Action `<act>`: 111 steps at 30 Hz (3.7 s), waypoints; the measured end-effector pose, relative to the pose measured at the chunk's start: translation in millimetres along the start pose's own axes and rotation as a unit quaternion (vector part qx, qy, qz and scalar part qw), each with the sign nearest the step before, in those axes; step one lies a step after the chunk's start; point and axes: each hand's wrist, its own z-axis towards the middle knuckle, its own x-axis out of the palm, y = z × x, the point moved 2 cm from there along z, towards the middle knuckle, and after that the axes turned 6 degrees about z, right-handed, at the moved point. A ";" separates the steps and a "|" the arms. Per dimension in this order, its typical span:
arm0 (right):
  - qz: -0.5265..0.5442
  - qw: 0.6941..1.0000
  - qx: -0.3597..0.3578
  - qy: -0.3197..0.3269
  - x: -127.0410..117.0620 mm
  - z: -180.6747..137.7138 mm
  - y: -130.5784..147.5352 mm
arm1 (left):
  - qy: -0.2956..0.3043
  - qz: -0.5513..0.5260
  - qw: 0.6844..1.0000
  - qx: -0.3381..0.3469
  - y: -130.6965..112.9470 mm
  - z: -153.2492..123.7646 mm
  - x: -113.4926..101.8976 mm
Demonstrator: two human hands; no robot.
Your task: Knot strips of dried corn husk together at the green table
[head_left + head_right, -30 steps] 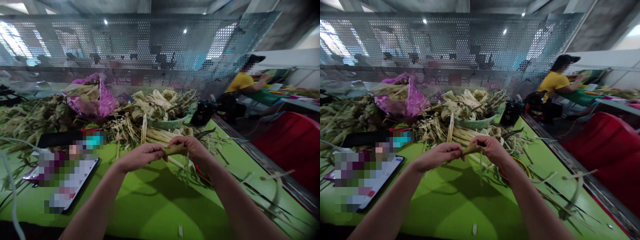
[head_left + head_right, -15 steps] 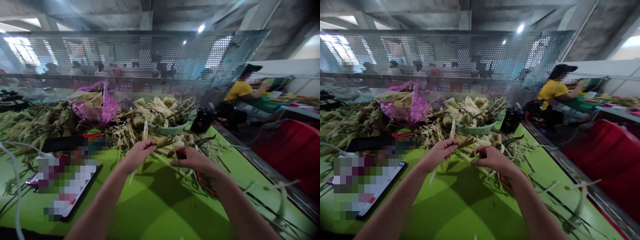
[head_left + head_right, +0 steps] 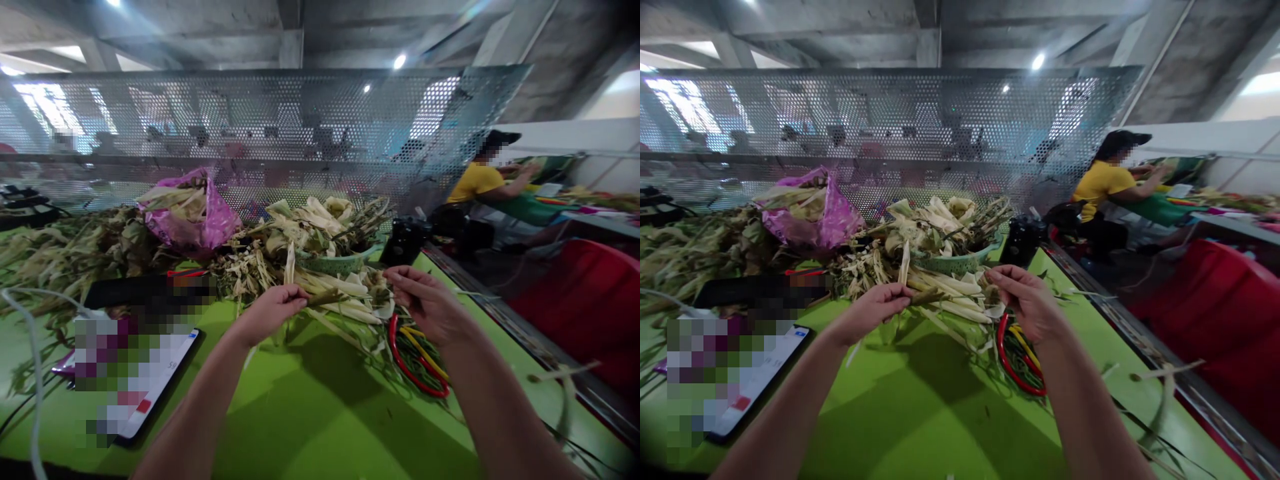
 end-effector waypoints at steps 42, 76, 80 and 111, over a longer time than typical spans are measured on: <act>-0.182 0.982 0.024 0.037 40.7 -5.6 -44.4 | 0.030 -0.386 0.918 -0.082 0.5 -4.7 6.9; -0.390 0.874 -0.252 0.147 88.7 -44.1 -29.7 | -0.142 -0.097 0.985 -0.030 2.5 6.2 27.2; -0.295 0.927 -0.189 0.136 86.5 -38.2 -41.4 | -0.190 0.141 0.971 0.031 -2.5 1.1 26.3; -0.470 0.822 -0.282 0.155 92.7 -48.1 -45.9 | -0.185 0.172 0.967 0.021 3.9 0.9 31.3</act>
